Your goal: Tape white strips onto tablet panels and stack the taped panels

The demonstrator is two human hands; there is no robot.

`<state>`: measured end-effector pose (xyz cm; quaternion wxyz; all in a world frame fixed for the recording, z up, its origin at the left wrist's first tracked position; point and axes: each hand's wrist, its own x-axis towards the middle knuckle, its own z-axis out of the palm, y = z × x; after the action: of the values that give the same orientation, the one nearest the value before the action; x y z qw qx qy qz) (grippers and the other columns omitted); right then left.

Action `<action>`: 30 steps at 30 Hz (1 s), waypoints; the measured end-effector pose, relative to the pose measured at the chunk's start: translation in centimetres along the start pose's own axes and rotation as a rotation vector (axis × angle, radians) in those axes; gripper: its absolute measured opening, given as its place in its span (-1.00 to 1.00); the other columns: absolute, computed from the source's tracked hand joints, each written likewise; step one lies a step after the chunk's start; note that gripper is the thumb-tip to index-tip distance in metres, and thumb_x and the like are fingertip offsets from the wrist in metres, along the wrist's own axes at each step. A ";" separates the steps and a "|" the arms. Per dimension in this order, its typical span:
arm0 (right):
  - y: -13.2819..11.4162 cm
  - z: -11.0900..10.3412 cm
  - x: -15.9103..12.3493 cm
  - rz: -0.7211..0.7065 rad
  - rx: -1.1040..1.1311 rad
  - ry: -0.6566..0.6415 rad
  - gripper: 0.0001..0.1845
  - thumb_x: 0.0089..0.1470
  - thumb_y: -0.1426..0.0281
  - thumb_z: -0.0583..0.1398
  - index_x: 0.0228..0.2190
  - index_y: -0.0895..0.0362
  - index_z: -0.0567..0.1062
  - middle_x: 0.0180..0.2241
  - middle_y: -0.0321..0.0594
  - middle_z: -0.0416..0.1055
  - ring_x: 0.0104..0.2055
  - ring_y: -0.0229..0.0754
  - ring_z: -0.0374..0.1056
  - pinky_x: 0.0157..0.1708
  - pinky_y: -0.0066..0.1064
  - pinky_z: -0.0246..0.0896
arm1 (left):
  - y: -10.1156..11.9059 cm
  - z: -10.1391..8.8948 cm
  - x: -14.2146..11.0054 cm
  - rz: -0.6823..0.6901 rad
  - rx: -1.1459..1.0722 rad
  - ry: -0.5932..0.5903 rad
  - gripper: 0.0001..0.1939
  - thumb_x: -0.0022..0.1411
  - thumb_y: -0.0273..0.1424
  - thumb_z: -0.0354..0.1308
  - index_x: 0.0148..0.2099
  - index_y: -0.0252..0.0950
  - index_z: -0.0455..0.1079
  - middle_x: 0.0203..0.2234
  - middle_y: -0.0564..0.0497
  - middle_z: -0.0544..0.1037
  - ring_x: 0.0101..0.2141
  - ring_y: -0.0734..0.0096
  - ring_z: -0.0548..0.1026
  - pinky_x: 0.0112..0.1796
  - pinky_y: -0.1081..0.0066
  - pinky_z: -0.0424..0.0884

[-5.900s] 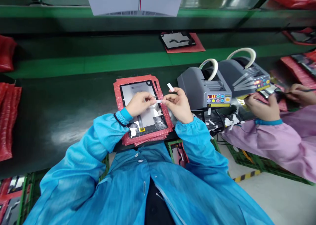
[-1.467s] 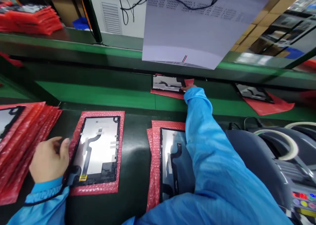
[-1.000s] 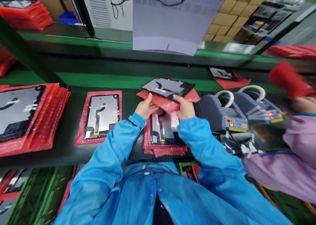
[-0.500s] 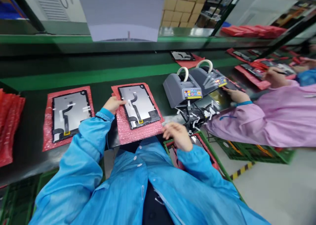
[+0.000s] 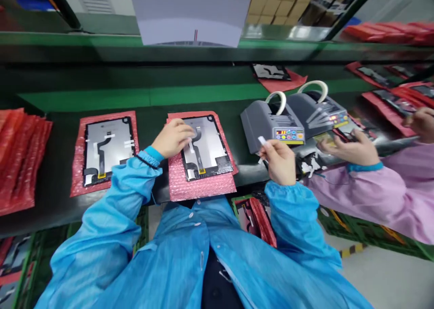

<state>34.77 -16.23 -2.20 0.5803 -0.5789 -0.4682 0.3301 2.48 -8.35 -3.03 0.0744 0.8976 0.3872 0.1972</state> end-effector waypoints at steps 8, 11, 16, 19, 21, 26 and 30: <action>-1.0 12.3 5.9 -0.128 -0.610 -0.681 -0.82 0.13 0.44 0.08 -0.51 0.14 0.35 -0.50 -0.30 0.32 -0.39 -0.25 0.23 -0.29 -0.42 0.13 | -2.0 3.4 0.4 0.080 -0.078 -0.139 -0.46 0.27 -0.01 0.02 0.19 -0.13 0.36 0.20 -0.07 0.36 0.25 -0.08 0.07 0.22 -0.25 -0.22; -0.2 14.4 7.0 -0.206 -0.777 -0.795 -0.80 0.16 0.46 0.04 -0.46 0.17 0.40 -0.39 -0.20 0.39 -0.30 -0.21 0.28 -0.21 -0.40 0.15 | -2.0 3.5 0.1 0.060 -0.088 -0.131 -0.43 0.23 0.05 0.04 0.19 -0.08 0.35 0.23 -0.06 0.32 0.25 -0.10 0.07 0.22 -0.27 -0.25; 0.2 15.5 7.0 -0.230 -0.988 -0.842 -0.76 0.21 0.44 0.03 -0.31 0.20 0.49 -0.21 -0.09 0.44 -0.15 -0.16 0.34 -0.10 -0.38 0.15 | -2.0 3.9 -0.1 0.056 -0.130 -0.109 -0.42 0.19 0.08 0.07 0.18 -0.02 0.35 0.24 -0.02 0.29 0.24 -0.09 0.08 0.22 -0.28 -0.26; -0.2 15.9 6.8 -0.226 -1.116 -0.851 -0.72 0.22 0.44 0.02 -0.23 0.24 0.52 -0.14 0.01 0.44 -0.10 -0.08 0.36 -0.07 -0.34 0.16 | -2.0 4.0 -0.2 0.057 -0.144 -0.105 -0.41 0.19 0.09 0.07 0.18 -0.03 0.35 0.25 -0.03 0.29 0.24 -0.09 0.08 0.22 -0.29 -0.27; -0.5 16.1 6.8 -0.232 -1.174 -0.856 -0.69 0.22 0.44 0.01 -0.20 0.27 0.52 -0.11 0.07 0.44 -0.08 -0.05 0.37 -0.05 -0.32 0.16 | -2.0 4.0 -0.2 0.056 -0.151 -0.099 -0.40 0.18 0.09 0.08 0.18 -0.04 0.36 0.24 -0.04 0.29 0.24 -0.09 0.09 0.22 -0.29 -0.27; -0.9 16.4 6.4 -0.245 -1.238 -0.856 -0.68 0.23 0.39 0.03 -0.19 0.29 0.53 -0.12 0.12 0.44 -0.07 -0.01 0.37 -0.04 -0.29 0.18 | -2.0 4.1 -0.2 0.054 -0.139 -0.098 -0.40 0.18 0.08 0.08 0.18 -0.06 0.36 0.24 -0.07 0.30 0.23 -0.11 0.10 0.22 -0.29 -0.26; -1.2 16.6 6.1 -0.201 -1.227 -0.797 -0.68 0.18 0.20 0.14 -0.27 0.19 0.54 -0.17 0.03 0.45 -0.10 -0.03 0.39 -0.08 -0.26 0.22 | -2.0 4.1 -0.1 0.055 -0.120 -0.108 -0.40 0.19 0.08 0.08 0.20 -0.05 0.34 0.23 -0.07 0.31 0.22 -0.10 0.12 0.21 -0.30 -0.24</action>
<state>21.30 -4.65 -1.86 -0.0344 -0.5897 -0.7948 0.1393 2.71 -6.98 -7.37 0.1434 0.9112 0.3453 0.1732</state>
